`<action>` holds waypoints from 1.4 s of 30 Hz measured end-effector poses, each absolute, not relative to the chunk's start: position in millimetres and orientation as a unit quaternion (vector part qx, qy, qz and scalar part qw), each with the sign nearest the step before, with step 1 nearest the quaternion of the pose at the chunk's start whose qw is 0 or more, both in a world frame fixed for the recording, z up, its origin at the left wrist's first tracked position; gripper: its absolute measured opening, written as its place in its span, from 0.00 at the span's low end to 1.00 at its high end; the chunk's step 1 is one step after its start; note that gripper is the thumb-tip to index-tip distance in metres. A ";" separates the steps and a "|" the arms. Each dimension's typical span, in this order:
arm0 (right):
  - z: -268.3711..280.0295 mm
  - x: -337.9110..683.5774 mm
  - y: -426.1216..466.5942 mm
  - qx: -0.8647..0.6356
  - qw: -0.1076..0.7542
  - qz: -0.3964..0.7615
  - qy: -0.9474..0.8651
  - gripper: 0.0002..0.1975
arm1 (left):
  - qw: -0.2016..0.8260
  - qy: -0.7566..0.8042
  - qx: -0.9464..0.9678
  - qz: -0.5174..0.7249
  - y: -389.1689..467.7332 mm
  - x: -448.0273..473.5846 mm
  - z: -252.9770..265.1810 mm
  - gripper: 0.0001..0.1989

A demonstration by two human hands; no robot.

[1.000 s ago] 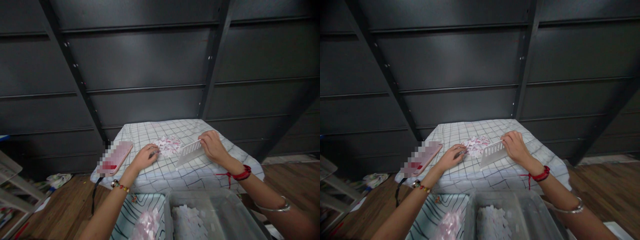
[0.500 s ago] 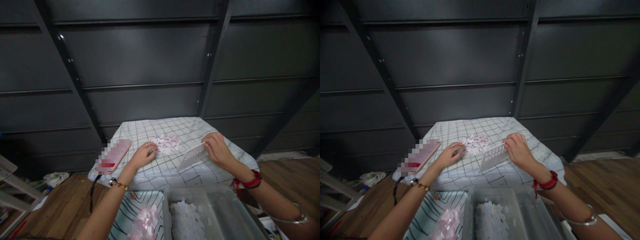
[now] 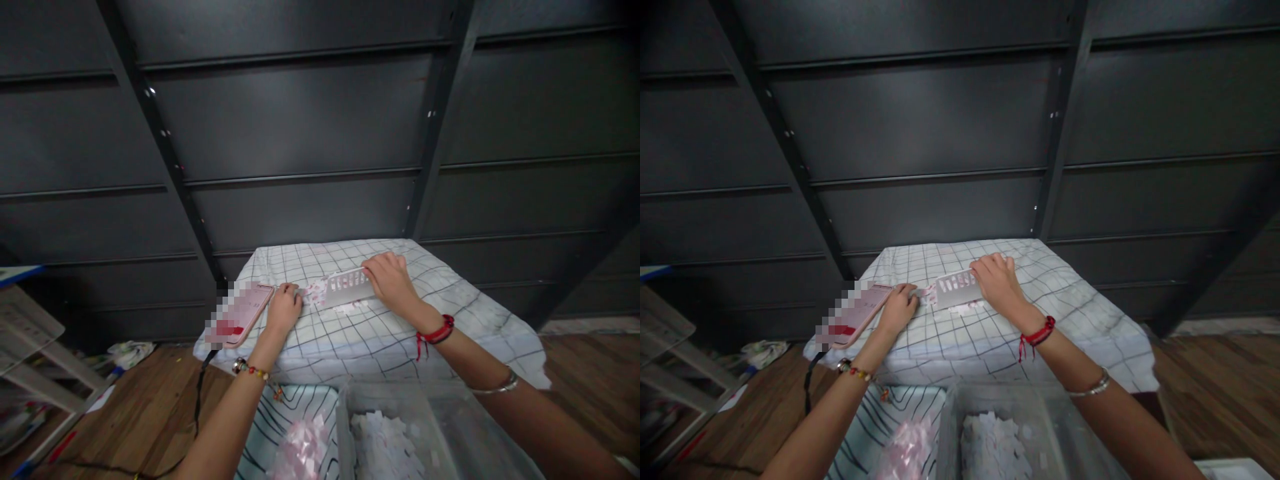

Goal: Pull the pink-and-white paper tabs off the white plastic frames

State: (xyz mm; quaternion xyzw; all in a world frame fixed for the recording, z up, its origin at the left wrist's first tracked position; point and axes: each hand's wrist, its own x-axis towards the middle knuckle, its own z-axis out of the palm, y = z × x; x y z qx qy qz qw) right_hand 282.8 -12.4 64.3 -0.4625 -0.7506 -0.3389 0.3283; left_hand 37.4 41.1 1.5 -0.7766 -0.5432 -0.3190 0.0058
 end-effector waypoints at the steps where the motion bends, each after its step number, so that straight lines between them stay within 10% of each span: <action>1: 63.9 280.4 -12.6 -0.460 0.323 -0.343 -0.752 0.10 | 0.005 -0.547 -0.777 -0.312 40.4 37.8 1.7 0.14; 42: 50.7 284.2 -30.2 -0.369 0.358 -0.442 -0.735 0.07 | 0.007 -0.514 -0.803 -0.303 40.7 36.1 -2.5 0.11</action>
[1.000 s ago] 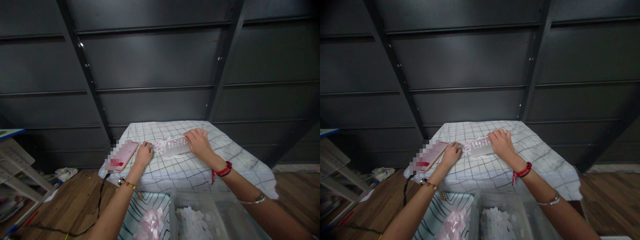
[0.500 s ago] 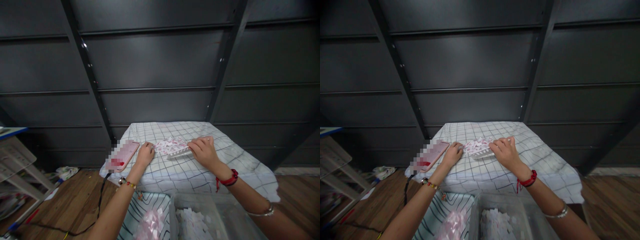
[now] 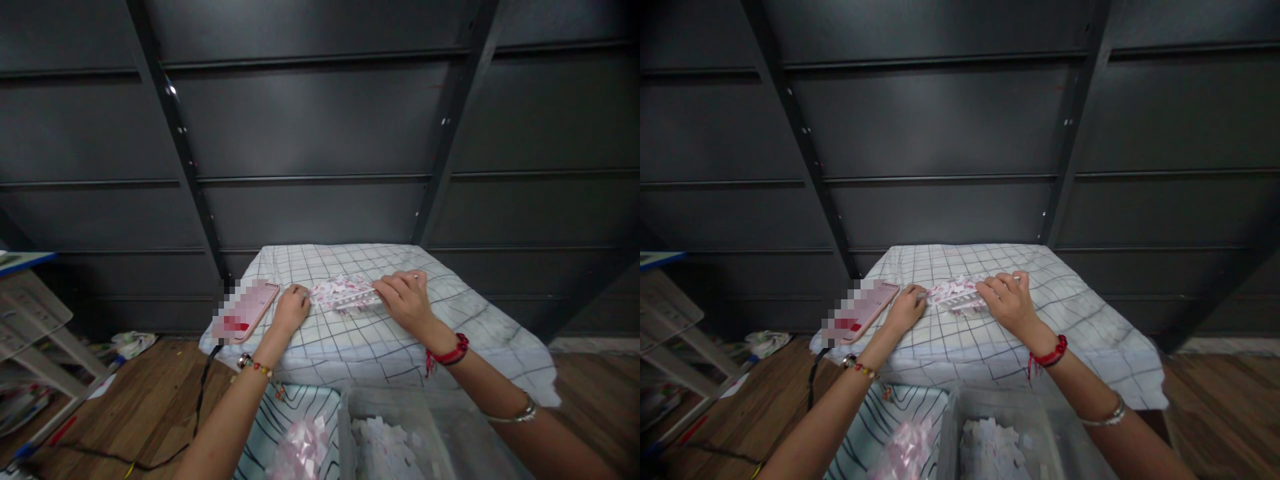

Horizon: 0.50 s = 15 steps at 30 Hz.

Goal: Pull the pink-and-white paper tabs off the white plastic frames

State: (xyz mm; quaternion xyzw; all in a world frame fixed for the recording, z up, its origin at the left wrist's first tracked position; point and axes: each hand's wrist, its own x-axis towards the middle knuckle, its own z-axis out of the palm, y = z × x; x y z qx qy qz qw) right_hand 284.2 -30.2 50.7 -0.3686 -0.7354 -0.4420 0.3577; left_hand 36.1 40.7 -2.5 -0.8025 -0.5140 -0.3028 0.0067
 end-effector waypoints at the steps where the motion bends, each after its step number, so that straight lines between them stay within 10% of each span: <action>1: 50.8 283.2 -29.4 -0.360 0.361 -0.443 -0.737 0.07 | 0.005 -0.515 -0.803 -0.300 40.5 36.1 -2.2 0.11; 15: 57.4 281.3 -39.9 -0.386 0.382 -0.380 -0.749 0.08 | 0.001 -0.519 -0.807 -0.284 40.3 36.8 -1.0 0.11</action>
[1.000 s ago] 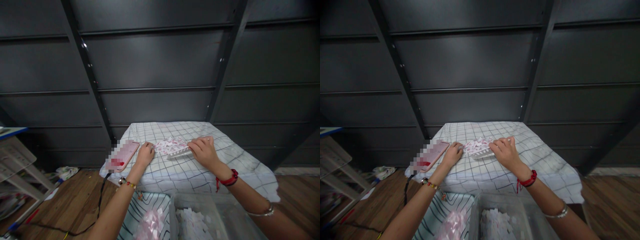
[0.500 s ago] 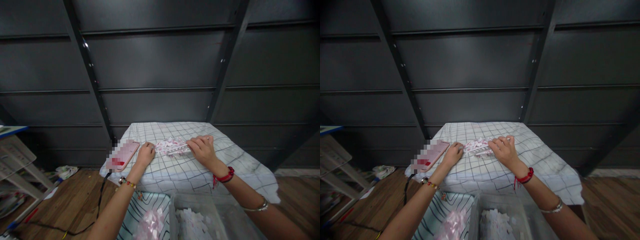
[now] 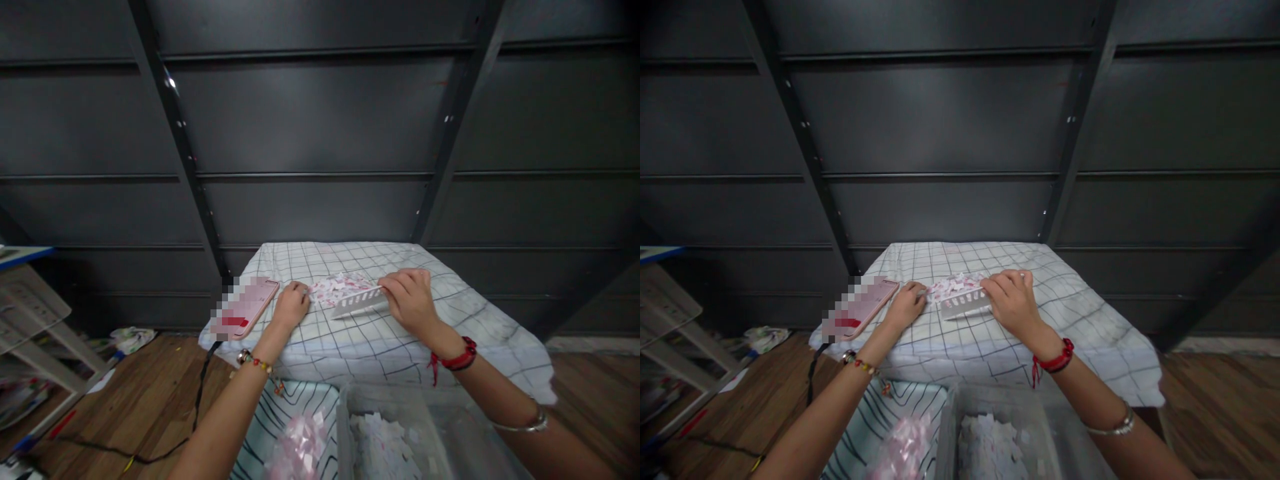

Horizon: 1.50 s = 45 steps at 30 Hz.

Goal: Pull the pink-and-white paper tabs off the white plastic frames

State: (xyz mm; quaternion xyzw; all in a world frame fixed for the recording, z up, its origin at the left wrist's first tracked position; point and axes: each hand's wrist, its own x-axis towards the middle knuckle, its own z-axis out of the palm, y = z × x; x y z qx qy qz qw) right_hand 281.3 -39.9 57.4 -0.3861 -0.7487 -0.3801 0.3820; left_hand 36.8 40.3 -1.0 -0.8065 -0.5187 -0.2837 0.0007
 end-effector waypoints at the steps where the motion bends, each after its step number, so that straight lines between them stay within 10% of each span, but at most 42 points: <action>1: 57.3 280.9 -39.8 -0.389 0.378 -0.380 -0.749 0.08 | -0.002 -0.517 -0.807 -0.285 40.5 36.8 -1.2 0.11; 27: 55.8 328.5 -68.2 -0.408 0.403 -0.218 -0.790 0.09 | -0.031 -0.349 -0.879 -0.323 32.7 45.2 5.5 0.14; 45: 72.6 256.7 -4.7 -0.426 0.324 -0.385 -0.752 0.12 | -0.033 -0.575 -0.751 -0.323 41.4 37.0 1.7 0.22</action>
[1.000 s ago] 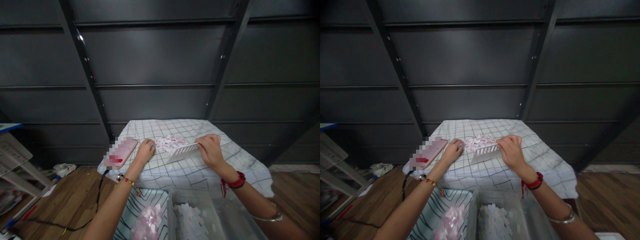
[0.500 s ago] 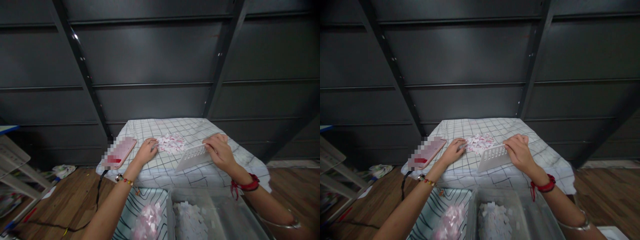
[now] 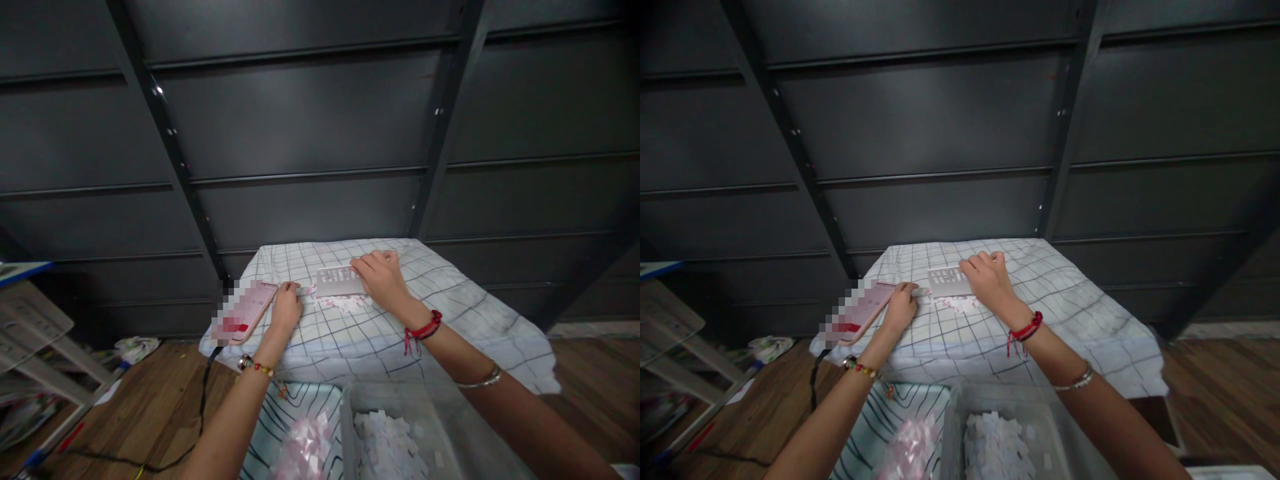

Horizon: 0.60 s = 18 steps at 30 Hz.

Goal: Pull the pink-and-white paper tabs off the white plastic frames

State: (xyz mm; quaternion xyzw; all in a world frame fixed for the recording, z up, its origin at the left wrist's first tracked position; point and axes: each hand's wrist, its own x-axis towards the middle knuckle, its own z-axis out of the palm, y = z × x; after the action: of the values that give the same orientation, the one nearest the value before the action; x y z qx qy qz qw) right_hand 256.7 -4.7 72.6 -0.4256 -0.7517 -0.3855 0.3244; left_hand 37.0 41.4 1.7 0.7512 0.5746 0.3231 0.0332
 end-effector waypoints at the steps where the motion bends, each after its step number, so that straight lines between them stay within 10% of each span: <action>1: 73.6 251.7 -2.3 -0.421 0.320 -0.390 -0.754 0.12 | 0.035 0.579 0.748 0.323 41.1 37.0 1.6 0.22; 18: 82.3 224.7 -15.7 -0.396 0.300 -0.393 -0.774 0.09 | 0.044 0.579 0.746 0.326 36.0 35.5 3.8 0.21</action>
State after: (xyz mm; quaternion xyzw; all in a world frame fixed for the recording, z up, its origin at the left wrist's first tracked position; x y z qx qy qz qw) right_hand 224.7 -15.7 82.3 -0.3958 -0.7736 -0.3934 0.3002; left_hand 35.5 36.0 3.8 0.7456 0.5794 0.3263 0.0437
